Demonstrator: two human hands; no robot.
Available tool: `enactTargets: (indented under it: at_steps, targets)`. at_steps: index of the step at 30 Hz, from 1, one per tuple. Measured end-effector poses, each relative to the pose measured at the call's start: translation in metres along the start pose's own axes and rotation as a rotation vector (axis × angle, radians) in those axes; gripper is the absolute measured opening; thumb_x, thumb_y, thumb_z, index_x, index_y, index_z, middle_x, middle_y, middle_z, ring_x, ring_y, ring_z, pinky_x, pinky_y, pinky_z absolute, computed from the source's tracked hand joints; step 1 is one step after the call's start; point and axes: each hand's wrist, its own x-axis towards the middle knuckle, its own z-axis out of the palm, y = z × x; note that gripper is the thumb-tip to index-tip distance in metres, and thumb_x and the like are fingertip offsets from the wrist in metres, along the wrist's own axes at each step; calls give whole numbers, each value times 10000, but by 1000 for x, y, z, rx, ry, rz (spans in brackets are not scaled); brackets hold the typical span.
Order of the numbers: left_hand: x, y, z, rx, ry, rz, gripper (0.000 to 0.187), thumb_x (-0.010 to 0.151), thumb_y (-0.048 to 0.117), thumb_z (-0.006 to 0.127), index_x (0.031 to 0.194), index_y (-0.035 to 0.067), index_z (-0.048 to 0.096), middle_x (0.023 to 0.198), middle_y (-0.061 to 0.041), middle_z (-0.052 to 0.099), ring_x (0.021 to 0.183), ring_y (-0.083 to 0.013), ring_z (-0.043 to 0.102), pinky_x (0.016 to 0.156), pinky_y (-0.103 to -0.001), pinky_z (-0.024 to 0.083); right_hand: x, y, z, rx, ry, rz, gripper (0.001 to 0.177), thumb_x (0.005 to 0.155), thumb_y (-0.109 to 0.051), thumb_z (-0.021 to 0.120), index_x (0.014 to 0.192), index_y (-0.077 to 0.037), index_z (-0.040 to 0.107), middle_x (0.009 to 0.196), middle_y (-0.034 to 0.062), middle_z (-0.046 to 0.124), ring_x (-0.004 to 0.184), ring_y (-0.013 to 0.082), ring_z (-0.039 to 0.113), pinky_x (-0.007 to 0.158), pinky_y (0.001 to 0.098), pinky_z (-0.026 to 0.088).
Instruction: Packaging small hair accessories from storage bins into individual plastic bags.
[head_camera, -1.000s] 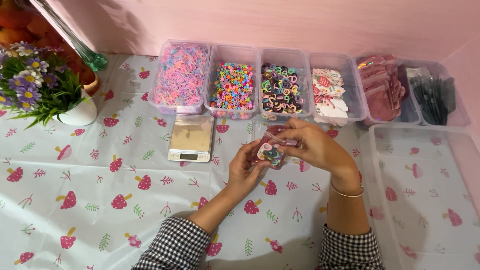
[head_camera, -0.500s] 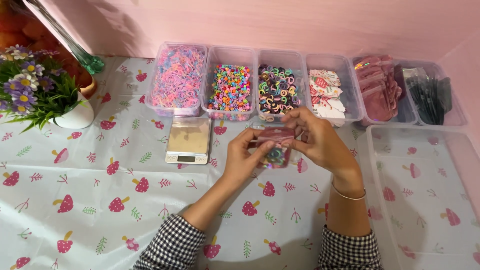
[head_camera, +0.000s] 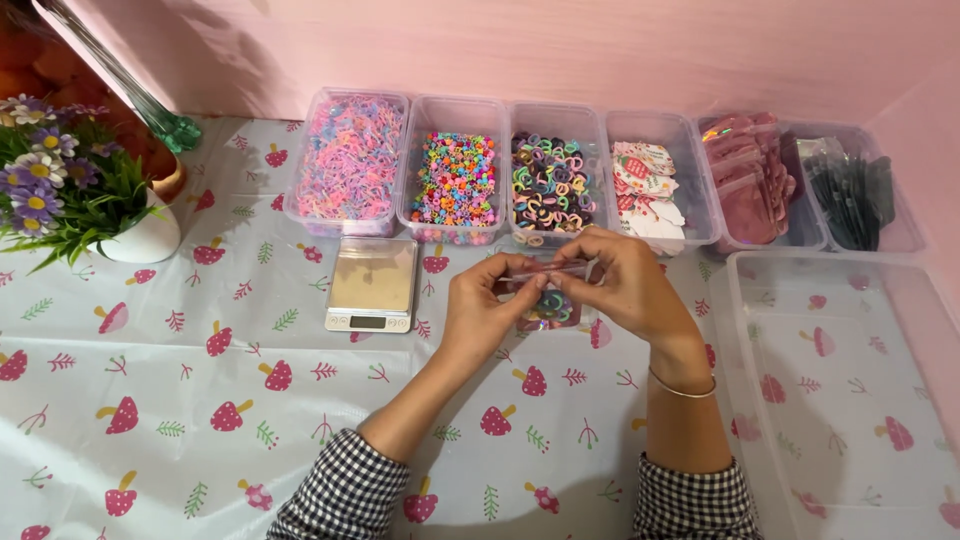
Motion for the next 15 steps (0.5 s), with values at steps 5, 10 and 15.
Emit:
enactTargets:
  at_steps: [5, 10, 15]
  targets:
    - [-3, 12, 1, 20, -12, 37, 182, 835, 117, 829, 986, 36, 770, 839, -151, 738, 784, -152, 709, 622, -297, 639, 1, -2, 1, -26, -8, -6, 171, 785, -96, 822, 948, -55, 789, 792, 105, 698, 752, 190, 636, 647, 297, 542]
    - [-8, 17, 3, 51, -13, 75, 185, 828, 111, 839, 980, 25, 776, 842, -167, 741, 811, -169, 719, 699, -318, 638, 0, 0, 1, -32, -12, 1, 174, 779, -86, 816, 951, -63, 798, 792, 104, 699, 747, 190, 634, 657, 297, 540]
    - [-8, 17, 3, 22, -20, 59, 183, 843, 99, 824, 1000, 17, 779, 864, -167, 743, 821, -157, 713, 709, -305, 630, -2, -8, -1, -19, -14, 13, 173, 773, -74, 794, 945, -61, 802, 771, 106, 696, 722, 186, 610, 666, 308, 523]
